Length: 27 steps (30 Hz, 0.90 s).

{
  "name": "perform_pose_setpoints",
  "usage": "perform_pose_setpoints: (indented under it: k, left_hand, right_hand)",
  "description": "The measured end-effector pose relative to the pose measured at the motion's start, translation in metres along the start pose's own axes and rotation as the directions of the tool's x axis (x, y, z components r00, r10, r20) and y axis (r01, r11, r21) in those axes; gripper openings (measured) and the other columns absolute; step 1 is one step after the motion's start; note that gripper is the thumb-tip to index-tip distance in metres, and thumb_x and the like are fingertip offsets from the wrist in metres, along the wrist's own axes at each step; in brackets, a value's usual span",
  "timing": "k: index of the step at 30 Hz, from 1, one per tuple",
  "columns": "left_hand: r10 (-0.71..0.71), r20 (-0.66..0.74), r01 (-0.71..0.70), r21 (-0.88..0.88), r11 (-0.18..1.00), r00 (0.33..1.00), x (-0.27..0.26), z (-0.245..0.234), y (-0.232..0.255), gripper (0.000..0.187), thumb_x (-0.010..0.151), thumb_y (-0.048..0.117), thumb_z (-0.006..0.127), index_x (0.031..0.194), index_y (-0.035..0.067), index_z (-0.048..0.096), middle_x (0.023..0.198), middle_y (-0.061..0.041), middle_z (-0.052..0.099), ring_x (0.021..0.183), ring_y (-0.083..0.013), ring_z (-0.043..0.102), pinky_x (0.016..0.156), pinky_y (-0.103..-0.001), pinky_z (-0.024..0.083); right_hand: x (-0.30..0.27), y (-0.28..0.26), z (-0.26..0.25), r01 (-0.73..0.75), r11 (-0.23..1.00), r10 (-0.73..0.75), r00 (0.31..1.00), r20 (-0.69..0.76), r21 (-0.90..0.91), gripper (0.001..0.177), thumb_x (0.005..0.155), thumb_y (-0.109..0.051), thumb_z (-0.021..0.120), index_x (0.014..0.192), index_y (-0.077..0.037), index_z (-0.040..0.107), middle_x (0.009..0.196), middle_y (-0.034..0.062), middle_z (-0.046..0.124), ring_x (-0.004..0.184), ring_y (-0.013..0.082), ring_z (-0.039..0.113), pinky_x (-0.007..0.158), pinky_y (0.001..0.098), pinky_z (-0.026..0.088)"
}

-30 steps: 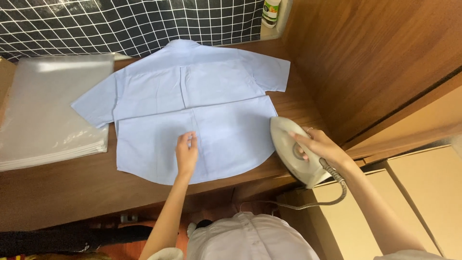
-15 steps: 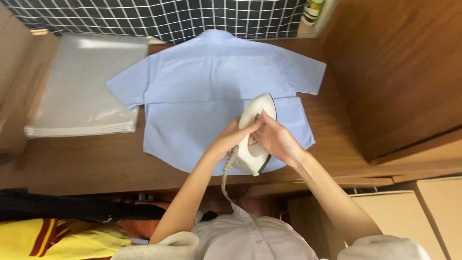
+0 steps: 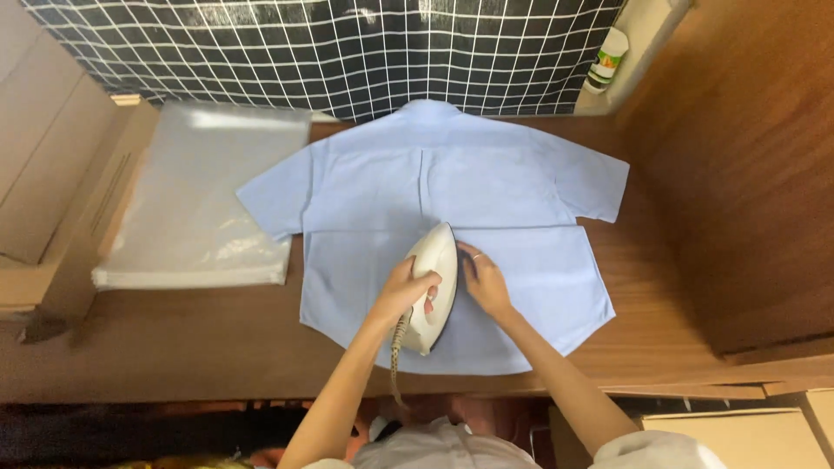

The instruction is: Ironing a blue button-down shirt and folding it neatly for storage or sale.

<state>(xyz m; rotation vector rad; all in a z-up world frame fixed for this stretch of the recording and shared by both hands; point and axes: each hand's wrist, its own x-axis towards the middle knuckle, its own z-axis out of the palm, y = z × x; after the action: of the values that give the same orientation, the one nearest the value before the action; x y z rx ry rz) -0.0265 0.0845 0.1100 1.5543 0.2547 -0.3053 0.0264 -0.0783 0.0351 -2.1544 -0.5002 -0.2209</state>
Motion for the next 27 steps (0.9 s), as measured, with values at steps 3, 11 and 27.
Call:
perform_pose_setpoints:
  k: [3, 11, 27]
  left_hand:
    - [0.013, -0.026, -0.012, 0.026, 1.0, 1.0, -0.002, -0.003, 0.013, 0.022, 0.064, 0.014, 0.06, 0.081, 0.001, 0.055, 0.05, -0.01, 0.055, 0.037, -0.0214, 0.058, 0.037, -0.03, 0.049]
    - [-0.04, -0.056, 0.04, -0.011, 0.999, 0.998, 0.015, -0.044, -0.011, 0.024, 0.063, 0.012, 0.059, 0.079, -0.005, 0.056, 0.046, -0.013, 0.051, 0.036, -0.023, 0.055, 0.035, -0.032, 0.045]
    - [-0.104, -0.48, 0.243, 0.237, 0.941, 0.871, -0.034, -0.13, 0.017, 0.017, 0.062, 0.018, 0.059, 0.059, 0.002, 0.056, 0.047, -0.012, 0.056, 0.042, -0.0208, 0.055, 0.042, -0.028, 0.041]
  right_hand:
    - [0.0, -0.019, 0.005, 0.136, 0.97, -0.14, 0.99, -0.007, -0.203, 0.031, 0.086, -0.001, 0.044, 0.115, 0.004, 0.051, 0.115, 0.0203, 0.054, 0.106, 0.0312, 0.052, 0.087, 0.0403, 0.044]
    - [-0.009, -0.001, 0.016, 0.106, 0.881, -0.108, 0.994, 0.021, -0.461, 0.035, 0.092, -0.02, 0.038, 0.124, -0.012, 0.047, 0.127, 0.0039, 0.048, 0.115, 0.0156, 0.046, 0.096, 0.031, 0.035]
    - [-0.009, 0.006, 0.024, 0.123, 0.853, -0.144, 0.99, -0.004, -0.507, 0.036, 0.091, -0.021, 0.039, 0.125, -0.016, 0.046, 0.129, -0.0009, 0.047, 0.117, 0.0106, 0.044, 0.097, 0.0276, 0.034]
